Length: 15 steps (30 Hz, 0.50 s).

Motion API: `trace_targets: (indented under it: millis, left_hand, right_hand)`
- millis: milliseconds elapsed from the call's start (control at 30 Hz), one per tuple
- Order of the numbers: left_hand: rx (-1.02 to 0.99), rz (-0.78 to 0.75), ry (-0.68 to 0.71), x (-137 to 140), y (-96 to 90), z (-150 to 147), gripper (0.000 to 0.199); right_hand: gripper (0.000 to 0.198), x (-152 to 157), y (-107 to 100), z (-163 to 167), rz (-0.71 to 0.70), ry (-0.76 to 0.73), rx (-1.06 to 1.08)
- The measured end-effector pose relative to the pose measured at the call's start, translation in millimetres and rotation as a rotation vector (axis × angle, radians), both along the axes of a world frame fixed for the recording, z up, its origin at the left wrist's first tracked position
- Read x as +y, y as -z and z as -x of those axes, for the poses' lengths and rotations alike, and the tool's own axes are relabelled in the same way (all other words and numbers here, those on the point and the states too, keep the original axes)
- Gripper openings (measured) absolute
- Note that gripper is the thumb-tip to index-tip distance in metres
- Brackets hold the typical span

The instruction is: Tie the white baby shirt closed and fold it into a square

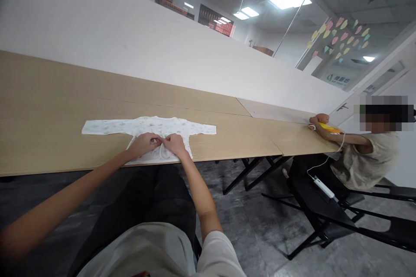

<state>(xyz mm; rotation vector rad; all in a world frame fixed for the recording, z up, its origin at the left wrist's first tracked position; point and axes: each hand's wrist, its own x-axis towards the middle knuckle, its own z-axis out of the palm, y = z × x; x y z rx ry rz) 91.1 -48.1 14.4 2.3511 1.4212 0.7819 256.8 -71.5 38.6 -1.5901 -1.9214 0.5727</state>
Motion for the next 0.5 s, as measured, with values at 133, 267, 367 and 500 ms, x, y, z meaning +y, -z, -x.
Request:
trace_targets:
  millis: [133, 267, 367, 500]
  left_hand:
    - [-0.032, 0.031, -0.009, 3, 1.0, -6, 0.034]
    - [-0.067, 0.083, -0.008, 7, 0.7, -9, 0.032]
    - [-0.132, 0.128, 0.022, 10, -0.9, -6, 0.030]
    - [-0.278, 0.233, 0.054, 13, -1.8, -1, 0.037]
  right_hand:
    - [0.026, 2, -2, -1, 0.049, 0.016, 0.000]
    - [0.018, 4, 1, -5, 0.064, 0.056, 0.038]
    - [0.017, 4, 2, -8, 0.032, 0.116, 0.073]
    - [0.018, 3, 1, -7, 0.005, 0.130, 0.112]
